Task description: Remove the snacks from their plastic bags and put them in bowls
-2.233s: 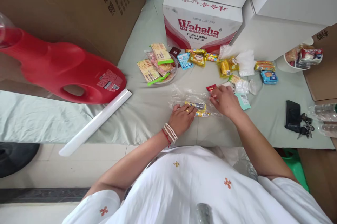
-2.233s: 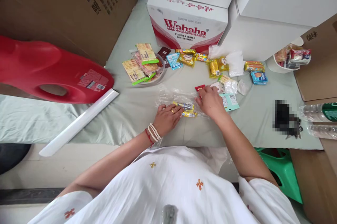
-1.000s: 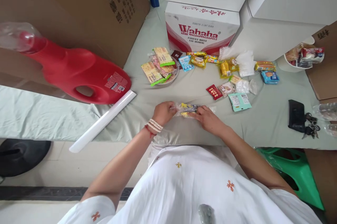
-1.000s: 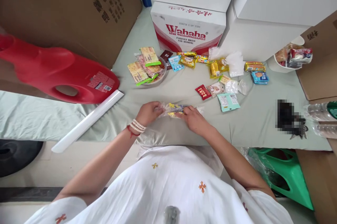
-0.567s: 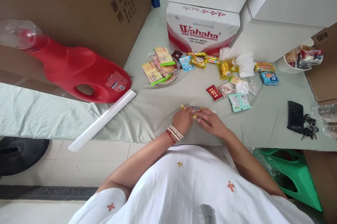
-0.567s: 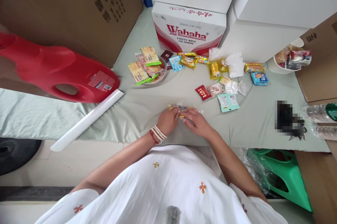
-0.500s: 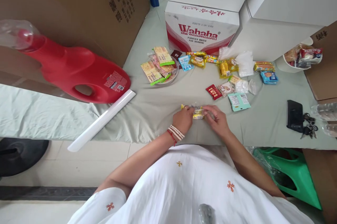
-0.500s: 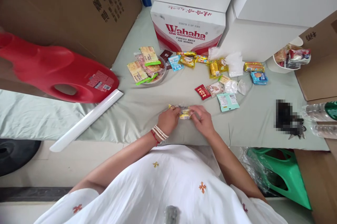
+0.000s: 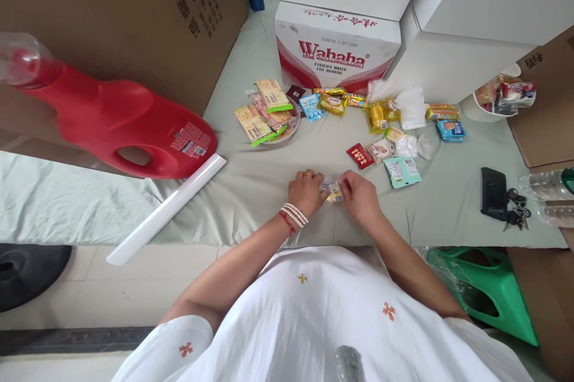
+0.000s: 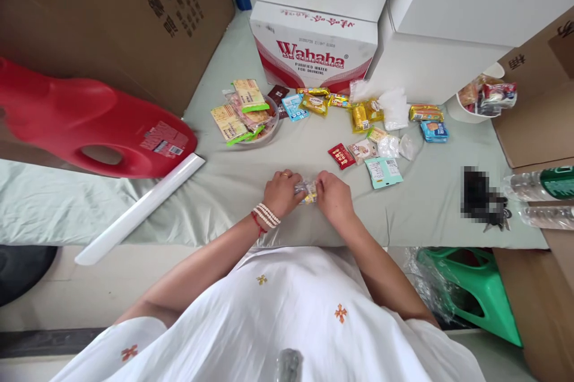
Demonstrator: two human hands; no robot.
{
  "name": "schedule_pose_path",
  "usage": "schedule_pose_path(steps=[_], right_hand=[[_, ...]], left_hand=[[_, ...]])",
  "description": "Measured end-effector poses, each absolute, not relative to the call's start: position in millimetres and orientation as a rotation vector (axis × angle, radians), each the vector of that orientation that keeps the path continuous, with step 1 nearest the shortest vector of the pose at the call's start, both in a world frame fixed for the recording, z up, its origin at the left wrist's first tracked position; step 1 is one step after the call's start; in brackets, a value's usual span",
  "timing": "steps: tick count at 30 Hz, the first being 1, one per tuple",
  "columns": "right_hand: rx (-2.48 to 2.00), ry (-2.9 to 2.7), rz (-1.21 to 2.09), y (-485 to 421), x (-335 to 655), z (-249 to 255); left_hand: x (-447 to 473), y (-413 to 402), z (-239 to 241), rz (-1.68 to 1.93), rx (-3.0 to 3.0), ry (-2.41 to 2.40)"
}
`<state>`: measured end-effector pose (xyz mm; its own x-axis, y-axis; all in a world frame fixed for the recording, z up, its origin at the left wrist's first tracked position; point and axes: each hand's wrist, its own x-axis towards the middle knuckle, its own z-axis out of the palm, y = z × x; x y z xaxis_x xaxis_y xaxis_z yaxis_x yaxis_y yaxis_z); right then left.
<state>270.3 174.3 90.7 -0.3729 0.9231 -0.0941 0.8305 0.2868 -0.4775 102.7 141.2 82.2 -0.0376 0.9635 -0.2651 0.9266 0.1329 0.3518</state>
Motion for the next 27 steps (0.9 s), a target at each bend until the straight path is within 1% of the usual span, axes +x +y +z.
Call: schedule_pose_path(steps=[2,4,6,9,13,17,21,23,27], right_hand=[[-1.583,-2.439,0.633,169.7,249.8,86.2],[-1.510,-2.486,0.634,162.2,237.2,75.5],[-1.434,-2.461,0.669,154.4,234.8,63.0],[-1.362,-2.329,0.710,146.7,242.8,48.3],[-1.317,-2.206,0.726,144.0,249.3,43.4],[-1.218,-2.464,0.612,140.2,249.6,55.1],[-1.078,-2.810,0.439,135.8,261.9,65.3],[-1.060,-2.862,0.401,137.5,268.4,62.8],[-1.081,-2.836,0.384,148.2,266.8,51.5]], left_hand=[[103.7,140.2,80.5,0.170,1.809,1.977],[104.5,135.9,74.5,0.327,1.798,2.032],[103.7,128.9,65.8,0.492,1.797,2.061],[98.8,115.7,53.8,0.628,1.851,1.932],[88.1,100.2,48.7,0.686,1.957,1.794],[75.9,99.0,49.7,0.634,2.022,1.675],[61.0,106.7,49.1,0.872,1.813,1.542],[55.8,108.5,48.9,0.965,1.655,1.505],[54.6,108.3,50.1,1.023,1.467,1.352]])
